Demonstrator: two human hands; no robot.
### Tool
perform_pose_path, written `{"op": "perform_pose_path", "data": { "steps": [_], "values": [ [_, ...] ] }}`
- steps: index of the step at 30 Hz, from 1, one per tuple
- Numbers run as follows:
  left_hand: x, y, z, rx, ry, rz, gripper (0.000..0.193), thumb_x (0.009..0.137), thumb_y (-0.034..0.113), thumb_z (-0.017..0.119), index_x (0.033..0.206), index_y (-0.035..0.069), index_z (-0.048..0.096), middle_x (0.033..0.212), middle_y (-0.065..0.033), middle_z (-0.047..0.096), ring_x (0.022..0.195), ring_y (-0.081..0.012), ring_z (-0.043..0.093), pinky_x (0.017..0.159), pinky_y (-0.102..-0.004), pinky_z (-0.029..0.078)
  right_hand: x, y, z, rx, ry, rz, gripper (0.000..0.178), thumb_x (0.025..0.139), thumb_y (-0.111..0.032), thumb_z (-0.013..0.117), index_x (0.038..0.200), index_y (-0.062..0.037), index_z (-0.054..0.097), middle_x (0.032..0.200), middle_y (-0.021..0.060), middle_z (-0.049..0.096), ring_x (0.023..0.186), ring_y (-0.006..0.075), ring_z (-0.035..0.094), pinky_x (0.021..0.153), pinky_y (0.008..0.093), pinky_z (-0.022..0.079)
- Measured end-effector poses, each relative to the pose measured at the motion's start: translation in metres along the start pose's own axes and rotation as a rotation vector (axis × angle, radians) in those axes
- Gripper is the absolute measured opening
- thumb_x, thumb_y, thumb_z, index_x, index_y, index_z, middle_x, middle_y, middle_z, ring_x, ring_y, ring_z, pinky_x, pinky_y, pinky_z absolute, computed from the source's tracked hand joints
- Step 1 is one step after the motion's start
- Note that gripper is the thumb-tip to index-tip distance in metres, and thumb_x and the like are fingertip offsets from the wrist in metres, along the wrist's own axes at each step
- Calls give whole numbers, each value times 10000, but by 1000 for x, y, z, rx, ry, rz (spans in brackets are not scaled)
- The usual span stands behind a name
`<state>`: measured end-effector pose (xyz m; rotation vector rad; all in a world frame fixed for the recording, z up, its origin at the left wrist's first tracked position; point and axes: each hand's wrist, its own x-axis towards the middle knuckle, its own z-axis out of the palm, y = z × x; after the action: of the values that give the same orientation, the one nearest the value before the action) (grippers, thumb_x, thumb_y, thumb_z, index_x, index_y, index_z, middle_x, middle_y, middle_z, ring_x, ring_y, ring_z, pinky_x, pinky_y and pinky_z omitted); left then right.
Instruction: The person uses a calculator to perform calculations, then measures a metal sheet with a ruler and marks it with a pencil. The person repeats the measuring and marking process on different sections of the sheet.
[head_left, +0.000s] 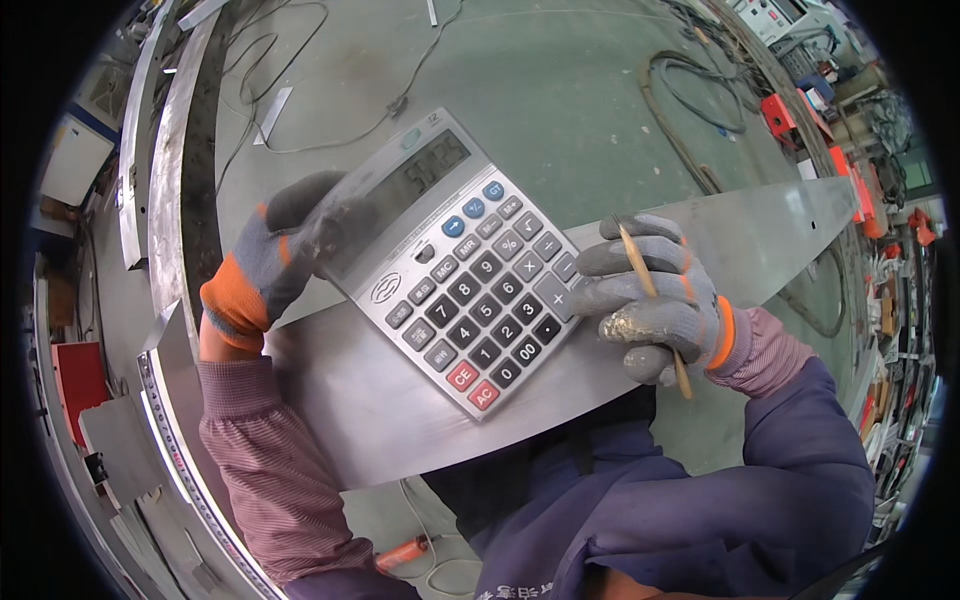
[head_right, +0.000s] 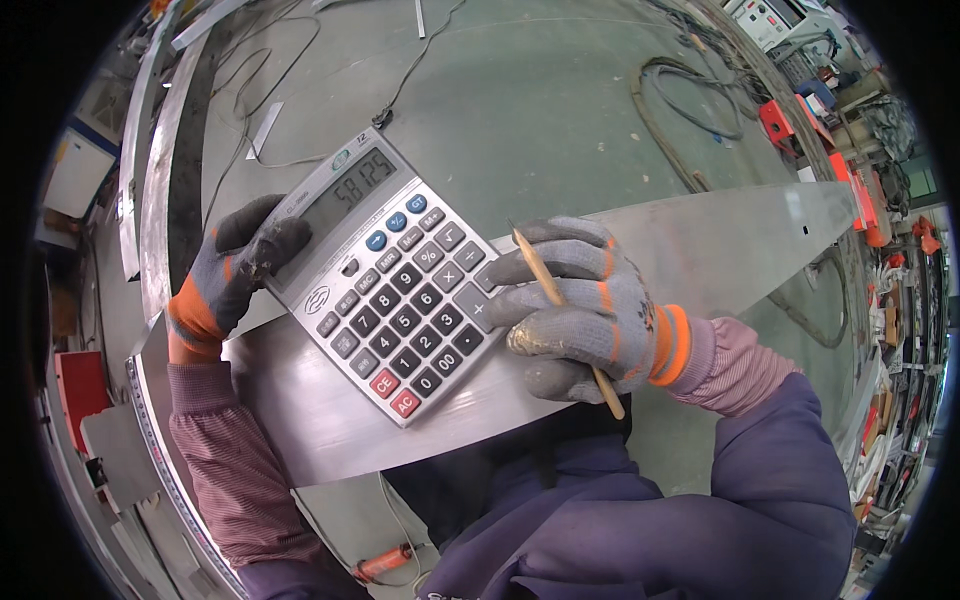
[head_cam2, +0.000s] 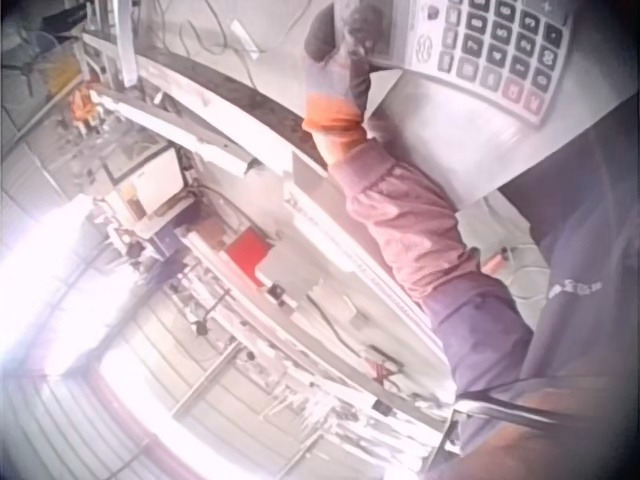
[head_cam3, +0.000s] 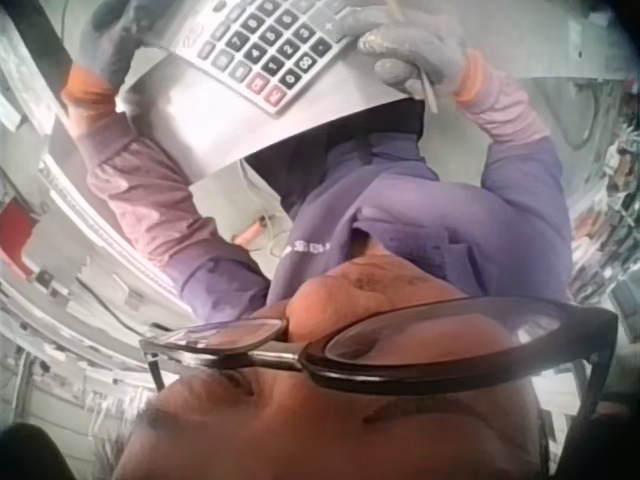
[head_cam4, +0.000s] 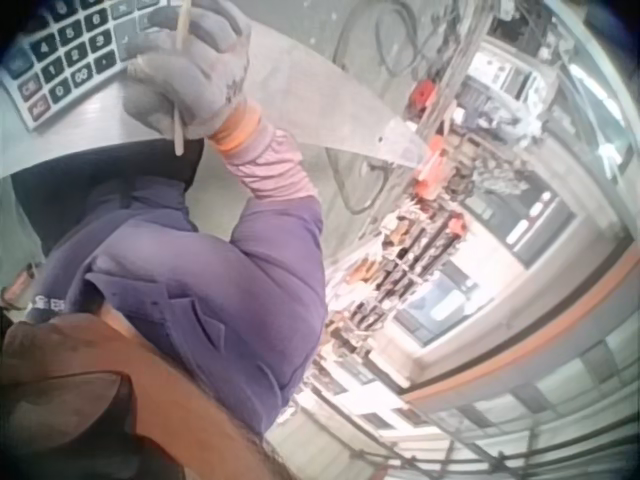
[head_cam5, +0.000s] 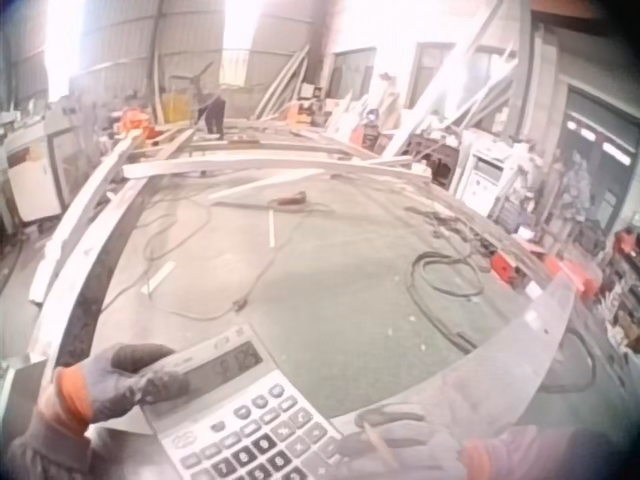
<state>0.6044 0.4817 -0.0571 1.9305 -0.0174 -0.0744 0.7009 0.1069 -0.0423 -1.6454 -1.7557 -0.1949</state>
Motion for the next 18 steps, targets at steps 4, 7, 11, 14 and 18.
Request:
{"op": "perform_pose_path", "data": {
  "steps": [4,7,11,14,18],
  "values": [
    [2,4,-2,30,-77,-4,825,866,575,700,1379,-50,538,1175,-144,673,1087,-207,640,943,-331,510,1,-8,6,29,-66,-22,256,946,-404,658,979,-162,582,1092,72,730,1063,319,666,963,550,490],
    [2,15,9,-44,26,-97,843,841,567,723,1400,-33,528,1213,-155,663,1091,-229,647,948,-340,522,21,-30,38,119,-43,-165,260,915,-394,691,904,-155,589,1101,91,717,1058,319,647,968,577,493],
    [-4,16,7,-24,27,-107,839,832,573,730,1388,-28,546,1179,-142,677,1076,-212,650,900,-327,538,41,-43,46,130,-225,-136,318,896,-444,692,854,-144,597,1189,126,683,1094,345,630,1006,609,464],
    [1,21,9,-23,3,-125,837,831,579,732,1380,-27,555,1170,-137,681,1069,-206,653,871,-320,548,32,-36,43,219,-103,-68,343,897,-476,684,880,-142,608,1196,128,683,1097,353,629,1017,610,453],
    [-3,29,9,-20,22,-193,828,833,569,739,1379,-26,556,1165,-133,684,1058,-201,657,869,-317,549,39,-20,18,54,-71,-80,392,895,-527,672,959,-145,608,1200,128,686,1128,364,630,1034,605,430]
  ]
}}
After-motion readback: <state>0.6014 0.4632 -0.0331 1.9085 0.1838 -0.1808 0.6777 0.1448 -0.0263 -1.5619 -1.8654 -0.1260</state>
